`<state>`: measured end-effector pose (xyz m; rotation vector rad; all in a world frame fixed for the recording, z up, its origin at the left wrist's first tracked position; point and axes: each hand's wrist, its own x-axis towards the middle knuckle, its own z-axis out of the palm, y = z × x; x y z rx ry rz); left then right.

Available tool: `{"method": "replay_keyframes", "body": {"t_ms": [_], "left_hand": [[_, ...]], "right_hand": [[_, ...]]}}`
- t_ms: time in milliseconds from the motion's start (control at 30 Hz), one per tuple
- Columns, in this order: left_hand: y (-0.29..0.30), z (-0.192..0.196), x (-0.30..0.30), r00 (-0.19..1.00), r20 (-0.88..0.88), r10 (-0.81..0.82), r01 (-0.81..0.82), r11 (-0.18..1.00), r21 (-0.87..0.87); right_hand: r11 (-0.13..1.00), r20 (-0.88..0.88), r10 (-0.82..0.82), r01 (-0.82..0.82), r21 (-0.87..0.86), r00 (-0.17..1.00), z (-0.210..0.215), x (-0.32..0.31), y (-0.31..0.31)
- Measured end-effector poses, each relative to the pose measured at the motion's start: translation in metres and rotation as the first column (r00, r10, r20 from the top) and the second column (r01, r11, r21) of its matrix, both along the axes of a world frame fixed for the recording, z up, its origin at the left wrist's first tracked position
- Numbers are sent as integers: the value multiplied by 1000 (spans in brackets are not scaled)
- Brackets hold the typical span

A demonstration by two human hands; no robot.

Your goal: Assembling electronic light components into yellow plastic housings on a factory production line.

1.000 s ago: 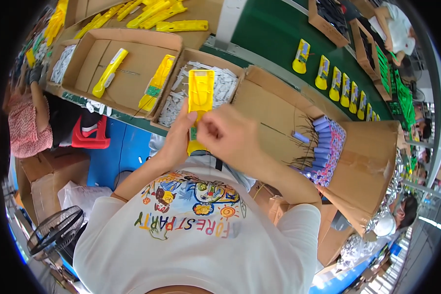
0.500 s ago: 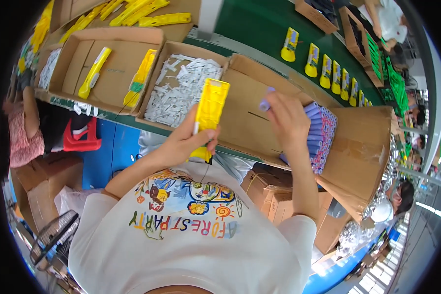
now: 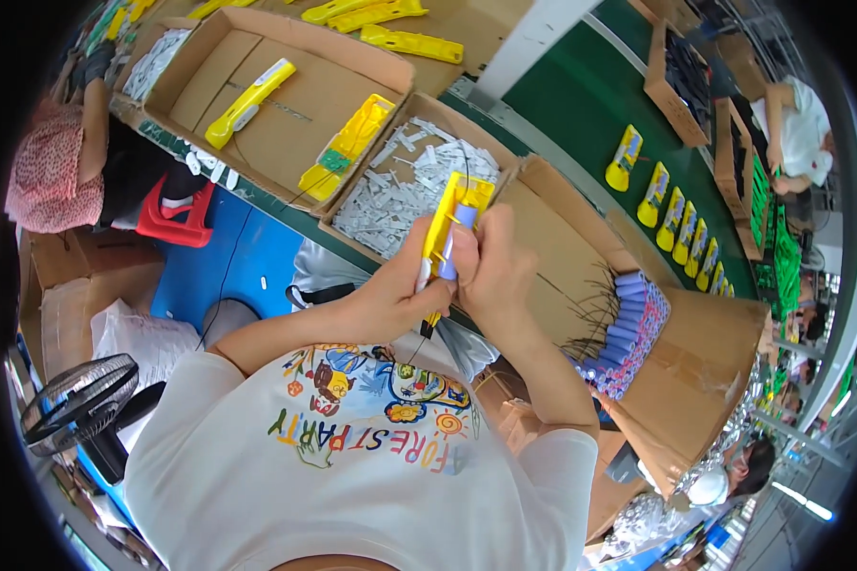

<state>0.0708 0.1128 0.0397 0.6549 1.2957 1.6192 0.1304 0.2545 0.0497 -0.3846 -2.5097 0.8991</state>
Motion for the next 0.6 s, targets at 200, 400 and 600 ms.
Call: {"method": "replay_keyframes", "body": {"t_ms": [200, 400, 600], "left_hand": [[-36, -8, -45, 732, 331, 596, -652, 753, 86], [-60, -6, -46, 714, 481, 509, -616, 783, 84], [-56, -12, -38, 761, 496, 418, -532, 840, 109]], "right_hand": [[877, 138, 448, -464, 122, 883, -27, -106, 16], [472, 425, 553, -690, 549, 716, -60, -138, 19], [754, 366, 483, -591, 288, 795, -45, -132, 42]]}}
